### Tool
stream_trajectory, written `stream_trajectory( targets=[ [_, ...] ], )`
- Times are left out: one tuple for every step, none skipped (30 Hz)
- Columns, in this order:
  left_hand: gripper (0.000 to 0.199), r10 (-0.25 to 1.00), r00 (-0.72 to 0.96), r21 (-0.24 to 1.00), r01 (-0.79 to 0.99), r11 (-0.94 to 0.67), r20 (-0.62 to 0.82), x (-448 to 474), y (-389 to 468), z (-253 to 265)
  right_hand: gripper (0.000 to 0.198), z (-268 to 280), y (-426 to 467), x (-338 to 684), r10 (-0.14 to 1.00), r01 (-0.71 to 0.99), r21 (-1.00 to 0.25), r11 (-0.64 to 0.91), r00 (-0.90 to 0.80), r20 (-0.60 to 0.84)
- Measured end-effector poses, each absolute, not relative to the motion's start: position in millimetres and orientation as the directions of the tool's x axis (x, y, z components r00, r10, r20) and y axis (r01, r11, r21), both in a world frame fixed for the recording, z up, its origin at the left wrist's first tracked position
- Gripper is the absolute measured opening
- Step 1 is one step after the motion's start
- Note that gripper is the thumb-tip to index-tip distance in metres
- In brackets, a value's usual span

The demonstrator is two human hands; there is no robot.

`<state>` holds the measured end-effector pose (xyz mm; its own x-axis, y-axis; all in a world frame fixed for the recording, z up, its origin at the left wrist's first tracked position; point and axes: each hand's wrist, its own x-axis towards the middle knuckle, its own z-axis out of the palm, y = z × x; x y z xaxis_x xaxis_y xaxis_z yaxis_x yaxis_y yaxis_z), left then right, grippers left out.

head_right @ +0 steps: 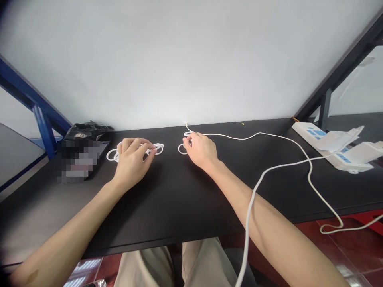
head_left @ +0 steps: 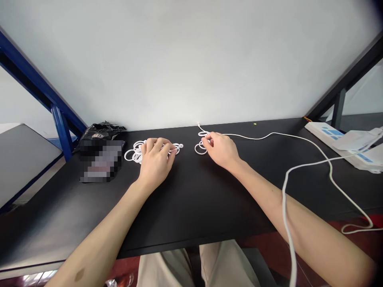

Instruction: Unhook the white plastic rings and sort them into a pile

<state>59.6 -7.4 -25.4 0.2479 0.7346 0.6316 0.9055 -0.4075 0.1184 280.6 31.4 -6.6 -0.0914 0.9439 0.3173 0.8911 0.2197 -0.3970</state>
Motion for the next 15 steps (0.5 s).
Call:
stream_trajectory(
  targets=[
    [0.019, 0.731, 0.231, 0.166, 0.889, -0.426, 0.642, 61.5, -9.9, -22.9, 0.031, -6.7, 27.0, 277.9, 0.93, 0.858, -0.424, 0.291, -0.149, 0.336],
    [0.018, 0.729, 0.218, 0.211, 0.869, -0.447, 0.649, 63.2, -12.1, -20.8, 0.03, -7.0, 22.3, 274.5, 0.913, 0.811, -0.456, 0.367, -0.221, 0.342],
    [0.017, 0.729, 0.209, 0.25, 0.848, -0.467, 0.652, 64.8, -13.7, -19.1, 0.029, -7.6, 17.7, 270.7, 0.892, 0.756, -0.486, 0.439, -0.299, 0.34],
    [0.017, 0.73, 0.206, 0.279, 0.83, -0.483, 0.652, 66.1, -14.8, -17.9, 0.027, -8.4, 13.2, 266.5, 0.867, 0.702, -0.511, 0.496, -0.37, 0.333],
    [0.018, 0.731, 0.207, 0.296, 0.817, -0.496, 0.65, 67.1, -15.5, -17.3, 0.025, -9.2, 9.1, 262.4, 0.846, 0.658, -0.531, 0.534, -0.422, 0.327],
    [0.018, 0.731, 0.212, 0.303, 0.81, -0.503, 0.648, 67.8, -15.8, -17.2, 0.024, -9.8, 5.5, 258.6, 0.831, 0.63, -0.544, 0.554, -0.451, 0.324],
    [0.018, 0.732, 0.219, 0.299, 0.81, -0.505, 0.645, 68.3, -15.8, -17.6, 0.025, -10.3, 2.4, 255.2, 0.826, 0.616, -0.552, 0.562, -0.462, 0.324],
    [0.018, 0.734, 0.231, 0.284, 0.815, -0.505, 0.639, 68.5, -15.6, -18.3, 0.028, -10.5, -0.2, 252.5, 0.825, 0.614, -0.554, 0.562, -0.46, 0.327],
    [0.017, 0.735, 0.246, 0.263, 0.824, -0.502, 0.632, 68.6, -15.5, -19.3, 0.031, -10.4, -2.3, 250.5, 0.826, 0.619, -0.55, 0.561, -0.458, 0.328],
    [0.016, 0.736, 0.263, 0.236, 0.834, -0.498, 0.624, 68.6, -15.4, -20.5, 0.034, -10.2, -4.0, 249.1, 0.827, 0.625, -0.543, 0.561, -0.46, 0.324],
    [0.015, 0.737, 0.282, 0.207, 0.844, -0.496, 0.615, 68.6, -15.4, -21.7, 0.035, -9.9, -5.3, 248.3, 0.826, 0.633, -0.533, 0.562, -0.468, 0.315],
    [0.013, 0.738, 0.303, 0.18, 0.849, -0.496, 0.603, 68.6, -15.5, -22.8, 0.036, -9.7, -6.4, 248.0, 0.821, 0.638, -0.521, 0.567, -0.486, 0.299],
    [0.011, 0.738, 0.322, 0.159, 0.852, -0.499, 0.593, 68.5, -15.8, -23.7, 0.036, -9.6, -7.4, 247.9, 0.815, 0.637, -0.516, 0.572, -0.508, 0.277],
    [0.01, 0.737, 0.337, 0.145, 0.851, -0.505, 0.586, 68.5, -16.2, -24.2, 0.036, -9.7, -8.3, 247.9, 0.809, 0.632, -0.518, 0.576, -0.529, 0.254],
    [0.01, 0.736, 0.348, 0.14, 0.848, -0.512, 0.581, 68.4, -16.6, -24.2, 0.036, -10.0, -9.0, 247.9, 0.804, 0.625, -0.525, 0.578, -0.547, 0.234]
  ],
)
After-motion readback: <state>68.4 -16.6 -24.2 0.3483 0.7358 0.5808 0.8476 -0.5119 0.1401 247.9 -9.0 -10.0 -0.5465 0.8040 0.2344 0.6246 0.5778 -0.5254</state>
